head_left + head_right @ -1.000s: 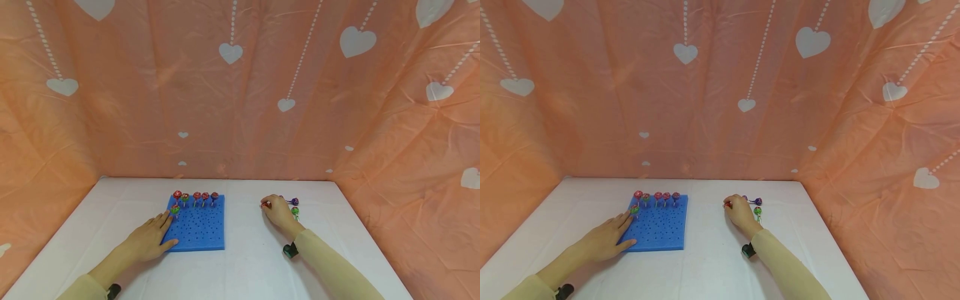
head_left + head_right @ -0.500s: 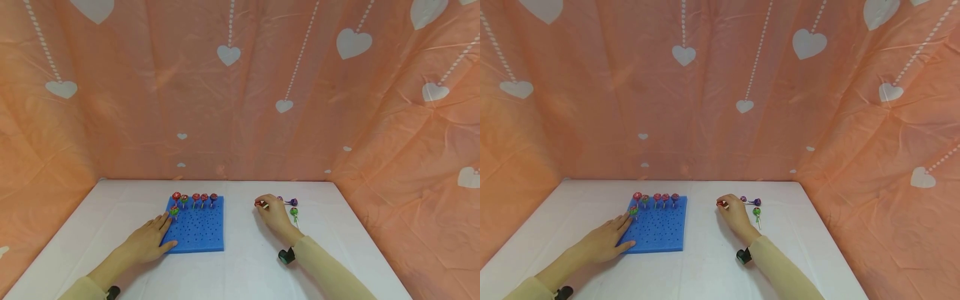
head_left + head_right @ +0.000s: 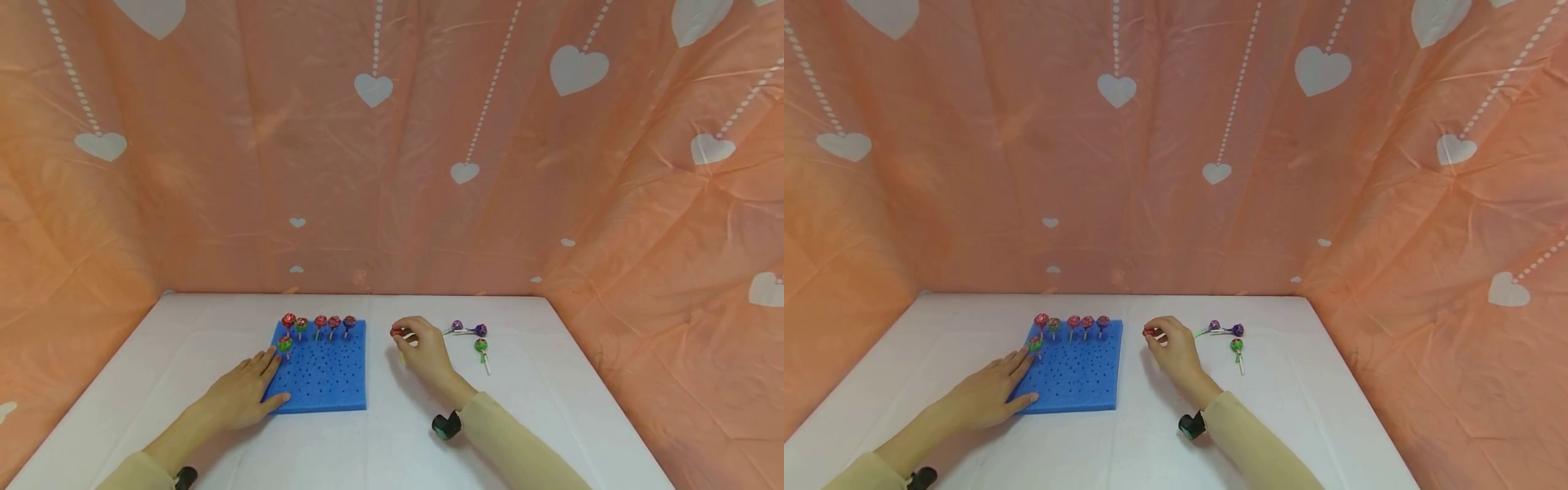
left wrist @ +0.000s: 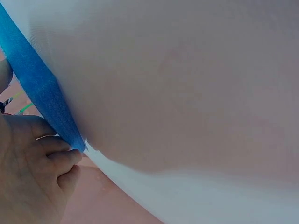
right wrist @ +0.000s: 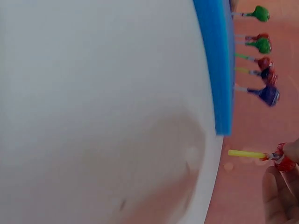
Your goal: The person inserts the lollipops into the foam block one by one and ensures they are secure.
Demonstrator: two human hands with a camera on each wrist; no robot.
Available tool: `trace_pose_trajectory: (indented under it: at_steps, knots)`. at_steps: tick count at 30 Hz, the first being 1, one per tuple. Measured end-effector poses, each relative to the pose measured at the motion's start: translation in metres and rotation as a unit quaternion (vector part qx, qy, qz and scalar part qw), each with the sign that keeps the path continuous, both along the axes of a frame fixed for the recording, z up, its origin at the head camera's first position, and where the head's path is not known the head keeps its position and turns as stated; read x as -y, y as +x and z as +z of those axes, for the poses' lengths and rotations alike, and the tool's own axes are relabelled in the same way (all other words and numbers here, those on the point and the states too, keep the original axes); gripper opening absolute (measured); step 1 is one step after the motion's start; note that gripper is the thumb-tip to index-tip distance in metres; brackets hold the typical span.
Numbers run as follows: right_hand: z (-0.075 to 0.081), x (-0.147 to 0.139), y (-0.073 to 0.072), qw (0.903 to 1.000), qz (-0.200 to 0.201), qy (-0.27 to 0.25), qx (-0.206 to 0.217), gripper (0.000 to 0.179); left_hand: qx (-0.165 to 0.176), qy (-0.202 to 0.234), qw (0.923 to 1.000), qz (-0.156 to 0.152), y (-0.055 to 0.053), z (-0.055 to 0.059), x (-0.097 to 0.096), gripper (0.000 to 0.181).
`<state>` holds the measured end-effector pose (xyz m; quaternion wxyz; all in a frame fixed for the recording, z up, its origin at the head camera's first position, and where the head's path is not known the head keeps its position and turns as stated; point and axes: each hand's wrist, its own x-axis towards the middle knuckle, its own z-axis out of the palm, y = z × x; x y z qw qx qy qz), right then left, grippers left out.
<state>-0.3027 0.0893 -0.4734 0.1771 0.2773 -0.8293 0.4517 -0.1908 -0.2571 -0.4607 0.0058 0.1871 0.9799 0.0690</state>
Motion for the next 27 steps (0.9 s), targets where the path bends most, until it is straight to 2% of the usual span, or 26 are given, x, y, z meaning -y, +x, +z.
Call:
trace_pose_trajectory:
  at_steps: [4, 8, 18, 27]
  knots:
    - [0.002, 0.013, 0.005, 0.9994, 0.021, -0.025, -0.014, 0.019, -0.003, -0.005, 1.0000, -0.001, 0.000, -0.001, 0.000, 0.085]
    - [0.004, 0.026, 0.010, 0.9985, 0.037, -0.040, -0.010, 0.020, -0.008, -0.007, 0.9999, -0.001, -0.001, -0.002, 0.000, 0.084]
    - [0.005, 0.055, 0.016, 0.9965, 0.068, -0.049, -0.008, 0.021, -0.009, -0.004, 0.9999, 0.003, -0.001, -0.003, 0.001, 0.084]
    - [0.012, 0.079, 0.023, 0.9937, 0.096, -0.058, -0.009, 0.022, -0.011, -0.004, 0.9999, 0.000, 0.000, -0.001, 0.000, 0.084]
